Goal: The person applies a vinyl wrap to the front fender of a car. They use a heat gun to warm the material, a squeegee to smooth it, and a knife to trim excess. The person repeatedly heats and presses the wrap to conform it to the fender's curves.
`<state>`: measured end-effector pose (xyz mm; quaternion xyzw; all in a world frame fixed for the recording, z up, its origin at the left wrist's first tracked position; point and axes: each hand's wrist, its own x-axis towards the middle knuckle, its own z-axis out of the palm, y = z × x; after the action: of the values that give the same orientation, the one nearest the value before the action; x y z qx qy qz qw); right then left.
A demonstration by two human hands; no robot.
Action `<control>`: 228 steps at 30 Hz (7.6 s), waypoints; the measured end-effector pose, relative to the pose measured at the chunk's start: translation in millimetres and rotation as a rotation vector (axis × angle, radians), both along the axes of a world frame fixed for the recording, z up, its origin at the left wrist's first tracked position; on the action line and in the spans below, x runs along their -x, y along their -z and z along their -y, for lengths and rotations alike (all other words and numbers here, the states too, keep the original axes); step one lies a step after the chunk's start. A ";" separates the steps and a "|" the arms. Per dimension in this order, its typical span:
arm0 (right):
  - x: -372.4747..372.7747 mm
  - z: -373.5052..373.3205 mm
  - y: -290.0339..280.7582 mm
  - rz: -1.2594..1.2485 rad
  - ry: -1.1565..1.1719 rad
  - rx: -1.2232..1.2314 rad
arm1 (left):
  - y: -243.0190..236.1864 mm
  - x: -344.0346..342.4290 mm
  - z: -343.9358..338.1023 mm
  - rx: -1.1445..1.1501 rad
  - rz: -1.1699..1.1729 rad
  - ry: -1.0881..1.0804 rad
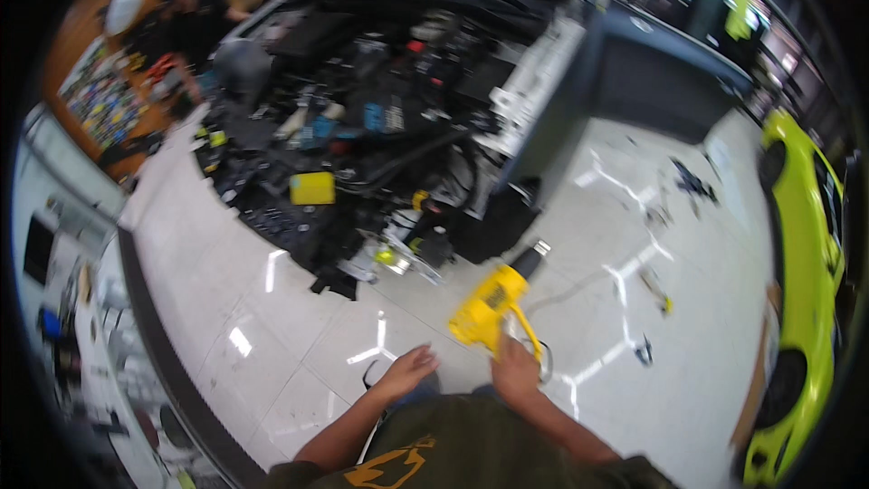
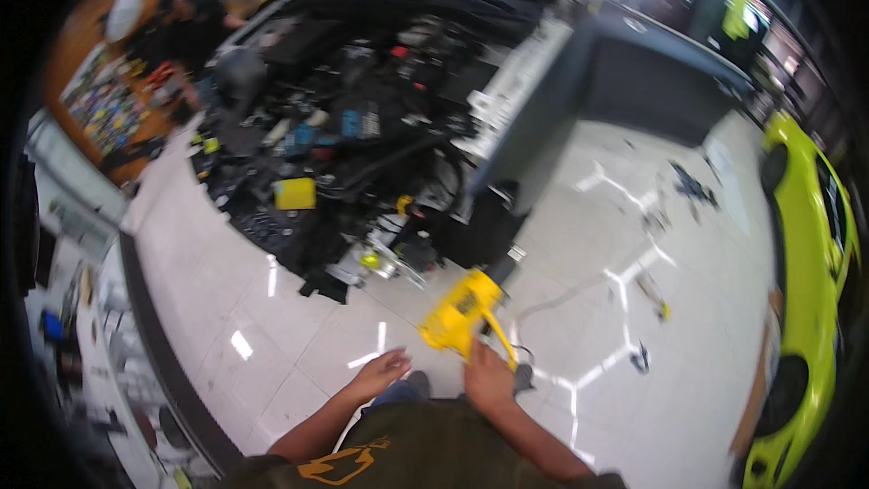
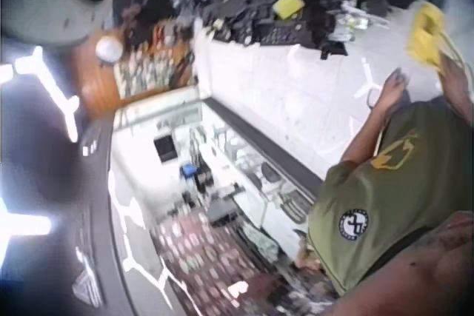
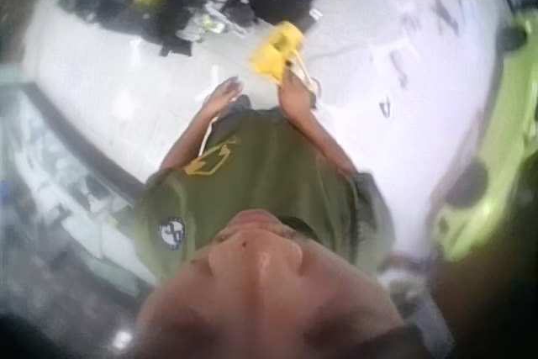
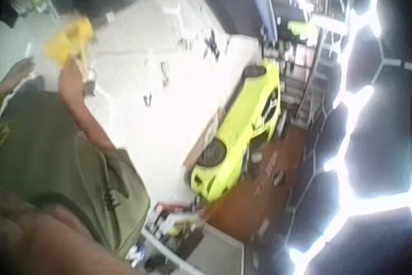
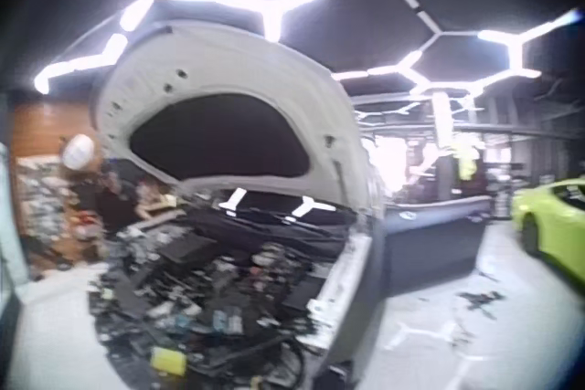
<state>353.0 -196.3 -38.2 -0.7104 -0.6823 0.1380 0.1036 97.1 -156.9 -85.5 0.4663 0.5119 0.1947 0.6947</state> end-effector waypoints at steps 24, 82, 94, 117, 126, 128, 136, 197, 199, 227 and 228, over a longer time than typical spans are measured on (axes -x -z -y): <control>-73.0 -189.3 -101.8 0.007 -0.045 -0.323 | 62.5 -40.6 -144.0 0.240 0.695 -0.718; -15.7 -227.6 -42.7 0.002 0.311 -0.611 | 70.0 -19.2 -256.7 0.136 0.621 -0.563; 17.2 -291.7 -63.2 0.252 0.208 -0.641 | 101.9 24.9 -220.6 0.144 0.614 -0.682; -26.4 -130.2 57.7 -0.649 0.119 -0.132 | 109.0 -108.8 -135.6 0.569 0.921 -0.742; -117.9 -163.5 26.3 -0.270 -0.190 -0.412 | 109.2 -173.7 -130.8 0.457 1.003 -0.777; -125.4 -189.8 9.2 -0.150 -0.293 -0.585 | 109.0 -179.0 -131.6 0.432 1.057 -0.766; -89.2 -302.7 -55.5 0.101 -0.593 -1.016 | 120.8 -176.5 -120.8 0.424 1.012 -0.901; -157.6 -152.7 15.0 -1.087 0.129 0.471 | 45.4 -154.0 -63.9 -0.169 -0.182 -0.461; -160.4 -154.2 11.5 -1.059 0.142 0.504 | 34.4 -158.9 -62.9 -0.338 -0.214 -0.513; -216.6 -11.4 10.8 -0.447 0.537 0.812 | -32.1 -341.4 -267.9 -0.540 0.565 -0.765; -220.6 -1.4 17.7 -0.474 0.570 0.816 | -29.8 -339.0 -270.8 -0.523 0.603 -0.761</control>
<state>573.6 -194.9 -55.9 -0.7990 -0.3121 0.5140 0.0041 436.2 113.9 -55.7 0.3290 0.3571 0.6776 0.5523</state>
